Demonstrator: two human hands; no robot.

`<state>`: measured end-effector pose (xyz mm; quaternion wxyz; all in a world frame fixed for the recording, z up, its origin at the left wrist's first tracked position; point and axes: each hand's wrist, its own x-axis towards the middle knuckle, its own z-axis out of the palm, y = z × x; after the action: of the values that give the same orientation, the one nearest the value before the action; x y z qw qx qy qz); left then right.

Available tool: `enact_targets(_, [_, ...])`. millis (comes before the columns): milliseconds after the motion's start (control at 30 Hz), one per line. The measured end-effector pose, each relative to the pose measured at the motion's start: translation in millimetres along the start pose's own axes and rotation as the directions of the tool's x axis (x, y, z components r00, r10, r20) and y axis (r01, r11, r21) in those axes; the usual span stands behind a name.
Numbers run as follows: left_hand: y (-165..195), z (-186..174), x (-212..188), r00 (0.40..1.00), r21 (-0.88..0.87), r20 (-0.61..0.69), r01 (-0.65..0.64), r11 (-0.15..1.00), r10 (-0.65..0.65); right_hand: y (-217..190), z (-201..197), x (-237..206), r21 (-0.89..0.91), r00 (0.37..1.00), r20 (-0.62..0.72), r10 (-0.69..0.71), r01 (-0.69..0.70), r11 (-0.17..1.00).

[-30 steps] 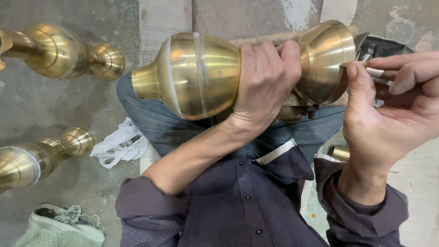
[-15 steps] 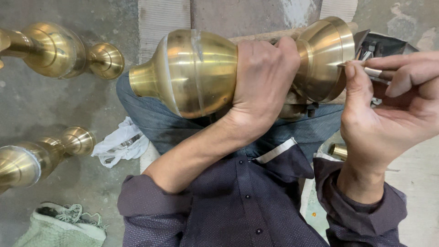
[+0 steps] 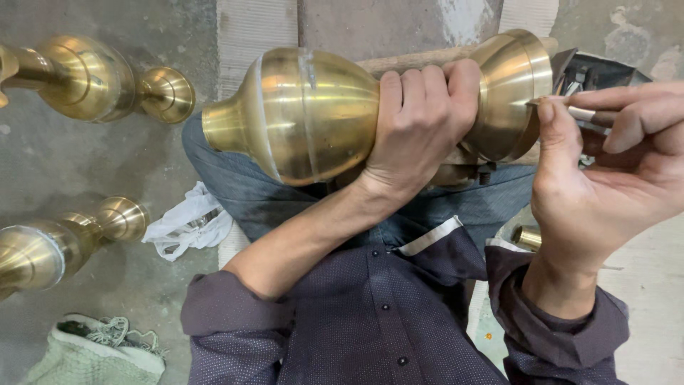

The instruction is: The person sits on the floor with a brass vase resting on a wooden support and uses a small hand tool to score and smooth the seam around the vase's neck, rotating the vase to work around it. They reposition the vase on the support and continue tooling the seam near the flared rim.

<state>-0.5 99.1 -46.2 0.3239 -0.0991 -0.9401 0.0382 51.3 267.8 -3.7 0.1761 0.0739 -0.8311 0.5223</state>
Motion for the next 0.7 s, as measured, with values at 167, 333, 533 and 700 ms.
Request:
enact_targets(167, [0.8,0.6,2.6,0.999,0.015,0.041,0.000,1.000,-0.001,0.0,0.3,-1.6,0.033,0.998,-0.031,0.045,-0.044,0.998])
enact_targets(333, [2.0,1.2,5.0,0.998,-0.032,0.065,0.029,0.999,-0.027,3.0,-3.1,-1.5,-0.031,1.000,-0.002,0.024,-0.024,0.999])
enact_targets(533, [4.6,0.5,9.9,0.984,-0.091,0.170,0.075,0.993,-0.058,6.2,-3.2,-0.7,-0.032,1.000,0.001,-0.003,0.003,0.999])
enact_targets(700, [5.2,1.7,12.7,0.967,-0.122,0.248,0.098,0.988,-0.066,6.9,-3.8,2.8,-0.093,0.998,0.032,-0.062,0.065,0.994])
